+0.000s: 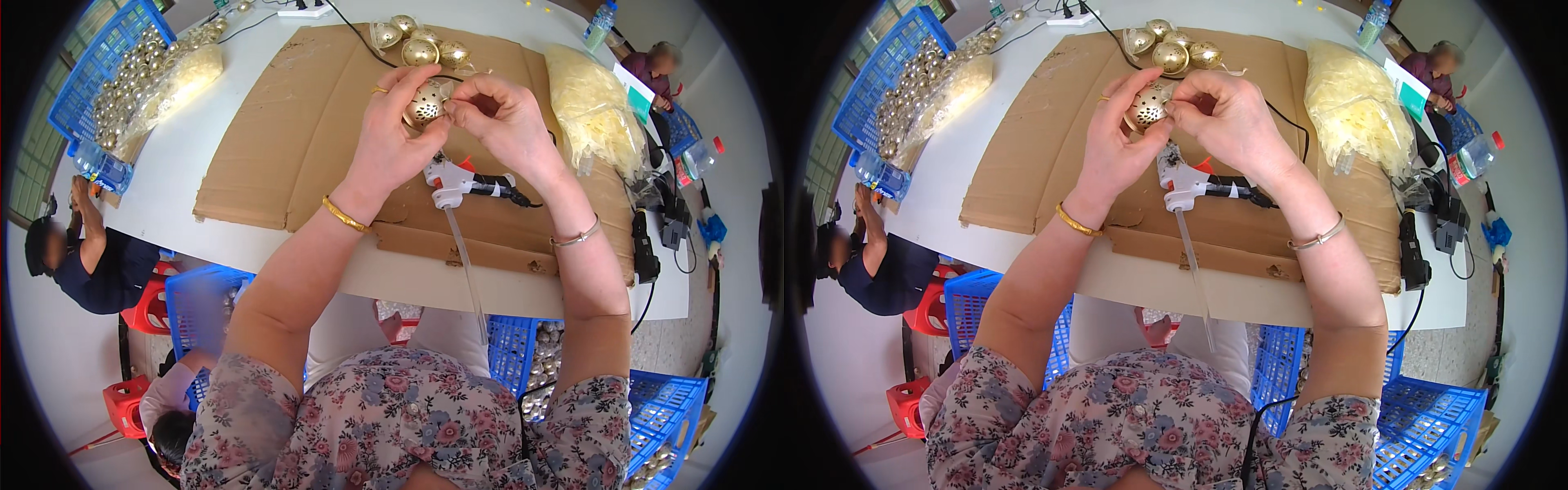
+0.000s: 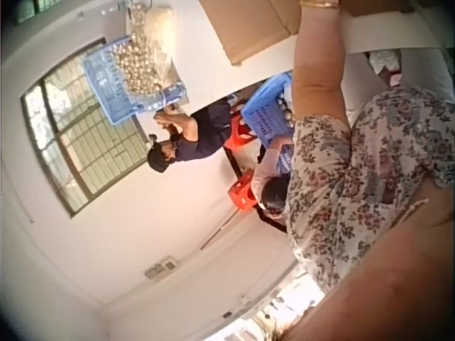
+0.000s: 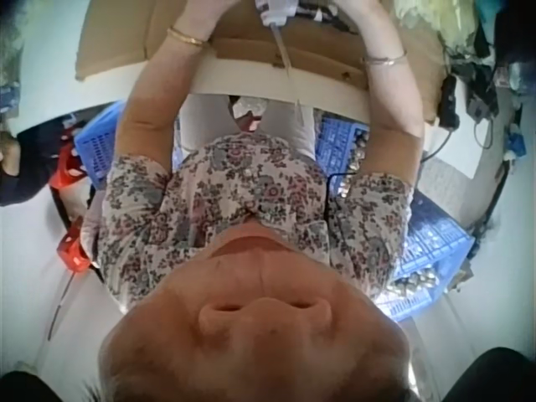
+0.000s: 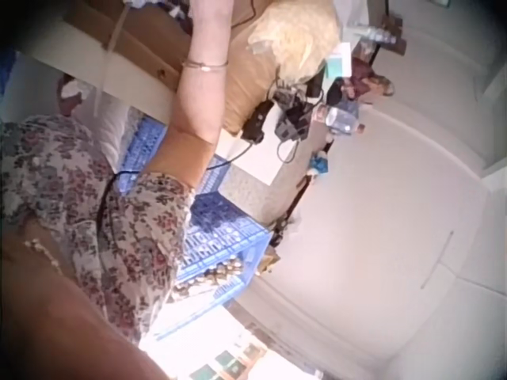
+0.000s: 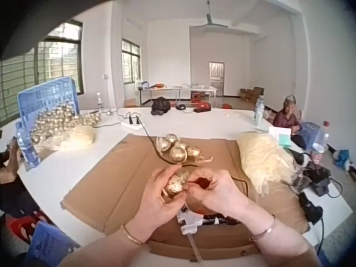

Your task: Using a hot glue gun to attach small white ribbons to gold spherical holiday ornaments.

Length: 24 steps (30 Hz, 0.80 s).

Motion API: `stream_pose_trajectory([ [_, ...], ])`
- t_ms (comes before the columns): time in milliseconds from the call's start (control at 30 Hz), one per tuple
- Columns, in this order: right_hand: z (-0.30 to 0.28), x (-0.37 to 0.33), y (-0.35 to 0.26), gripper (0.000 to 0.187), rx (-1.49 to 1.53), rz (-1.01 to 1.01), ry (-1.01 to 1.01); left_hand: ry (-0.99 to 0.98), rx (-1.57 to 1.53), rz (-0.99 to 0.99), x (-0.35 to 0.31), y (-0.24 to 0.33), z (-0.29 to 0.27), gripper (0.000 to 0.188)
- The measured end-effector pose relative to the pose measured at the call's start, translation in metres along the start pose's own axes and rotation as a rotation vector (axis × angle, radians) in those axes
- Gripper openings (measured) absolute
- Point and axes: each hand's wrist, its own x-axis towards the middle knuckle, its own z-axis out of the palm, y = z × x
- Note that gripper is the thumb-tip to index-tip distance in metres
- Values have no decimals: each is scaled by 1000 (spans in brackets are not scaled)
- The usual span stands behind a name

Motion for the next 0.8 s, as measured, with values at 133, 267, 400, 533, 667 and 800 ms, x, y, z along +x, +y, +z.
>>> stream_pose_trajectory([
  [133,-1,0,-6,6,-71,64,17,-3,84,13,1,3,-1,49],
  [267,-6,1,-8,7,-113,70,-1,1,125,32,1,4,-1,50],
  [400,-22,4,-7,7,-18,66,24,-53,-162,-162,-1,4,-1,50],
  [533,-30,4,-14,9,20,51,55,-171,-453,-352,-1,5,-5,48],
  [667,-35,7,-10,10,21,17,65,-200,-485,-390,1,9,-8,45],
  [800,-34,6,-12,11,136,-29,89,-193,-638,-496,1,14,-8,46],
])
